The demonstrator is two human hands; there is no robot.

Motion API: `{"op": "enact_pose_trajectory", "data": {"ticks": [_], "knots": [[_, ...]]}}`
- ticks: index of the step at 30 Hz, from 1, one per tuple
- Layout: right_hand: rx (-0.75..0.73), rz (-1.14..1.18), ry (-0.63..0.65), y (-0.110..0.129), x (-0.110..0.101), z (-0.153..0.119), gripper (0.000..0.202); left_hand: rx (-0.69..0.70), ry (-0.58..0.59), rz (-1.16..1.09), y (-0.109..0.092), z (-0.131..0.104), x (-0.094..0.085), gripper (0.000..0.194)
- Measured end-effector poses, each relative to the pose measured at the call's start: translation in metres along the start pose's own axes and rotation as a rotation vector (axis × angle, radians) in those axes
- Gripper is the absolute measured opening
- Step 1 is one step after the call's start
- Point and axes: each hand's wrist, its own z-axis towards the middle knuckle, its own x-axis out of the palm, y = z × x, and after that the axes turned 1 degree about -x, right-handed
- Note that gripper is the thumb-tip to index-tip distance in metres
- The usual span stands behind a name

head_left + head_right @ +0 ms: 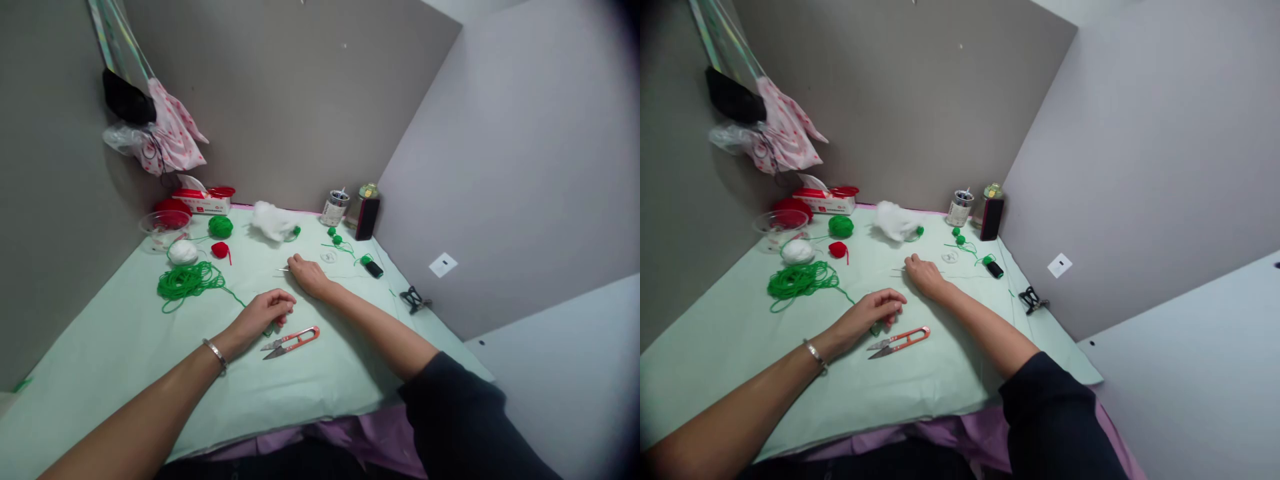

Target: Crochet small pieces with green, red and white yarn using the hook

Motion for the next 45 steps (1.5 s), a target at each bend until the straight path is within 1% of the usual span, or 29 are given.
{"op": "enact_pose_trajectory", "data": {"ticks": [3,6,8,11,13,14,15,16,17,19,21,22,23,24,25,28,30,32,35,40,42,45], "knots": [[0.011,0.029,0.030,-0.014,-0.012,-0.008,0.038,-0.006,-0.003,0.008,0.001,0.000,-0.001,0.023],[0.062,0.063,0.035,-0.040,-0.032,-0.024,0.037,-0.015,-0.004,0.005,0.002,0.001,-0.002,0.023],[0.125,0.071,0.027,-0.063,-0.046,-0.044,0.037,-0.022,-0.004,-0.003,0.002,0.001,-0.001,0.024],[0.269,0.044,0.008,-0.101,-0.063,-0.082,0.036,-0.028,-0.008,-0.022,-0.001,-0.001,0.000,0.026],[0.374,0.014,0.006,-0.124,-0.069,-0.107,0.034,-0.025,-0.014,-0.036,-0.005,-0.002,0.001,0.028],[0.427,-0.001,0.011,-0.135,-0.070,-0.118,0.029,-0.022,-0.019,-0.042,-0.007,-0.003,0.000,0.028],[0.470,-0.014,0.016,-0.143,-0.070,-0.127,0.029,-0.018,-0.025,-0.045,-0.008,-0.003,0.000,0.028],[0.509,-0.032,0.010,-0.150,-0.069,-0.135,0.031,-0.013,-0.033,-0.048,-0.010,-0.003,-0.001,0.028],[0.552,-0.053,-0.006,-0.155,-0.068,-0.140,0.027,-0.008,-0.043,-0.050,-0.010,-0.002,-0.002,0.028],[0.589,-0.077,-0.045,-0.158,-0.065,-0.142,0.025,0.001,-0.061,-0.055,-0.011,-0.001,-0.004,0.028],[0.555,-0.066,-0.064,-0.150,-0.063,-0.136,0.024,0.005,-0.075,-0.059,-0.011,0.001,-0.004,0.028],[0.509,-0.045,-0.061,-0.142,-0.062,-0.129,0.023,0.006,-0.078,-0.061,-0.011,0.001,-0.004,0.028],[0.450,-0.020,-0.056,-0.131,-0.059,-0.120,0.028,0.005,-0.079,-0.061,-0.011,0.001,-0.004,0.027],[0.390,0.004,-0.054,-0.118,-0.056,-0.110,0.028,0.004,-0.080,-0.061,-0.011,0.001,-0.003,0.027],[0.319,0.031,-0.052,-0.103,-0.052,-0.098,0.032,0.002,-0.079,-0.061,-0.011,0.001,-0.002,0.027],[0.157,0.091,-0.032,-0.056,-0.032,-0.062,0.036,-0.005,-0.078,-0.055,-0.012,-0.001,0.000,0.028],[0.112,0.098,-0.018,-0.030,-0.018,-0.040,0.037,-0.004,-0.078,-0.052,-0.012,-0.002,0.000,0.029],[0.103,0.076,0.008,-0.014,-0.009,-0.023,0.037,0.003,-0.079,-0.052,-0.011,-0.002,-0.001,0.029],[0.108,0.026,0.040,-0.009,-0.011,-0.006,0.037,0.009,-0.077,-0.057,-0.010,-0.001,-0.004,0.030],[0.162,-0.041,-0.002,-0.016,-0.036,0.016,0.037,0.018,-0.067,-0.073,-0.012,-0.001,-0.005,0.026],[0.130,-0.027,-0.010,-0.010,-0.042,0.026,0.037,0.024,-0.067,-0.081,-0.013,-0.002,-0.003,0.026],[0.021,0.041,-0.001,0.013,-0.041,0.043,0.037,0.032,-0.069,-0.085,-0.013,-0.003,-0.002,0.027]]}}
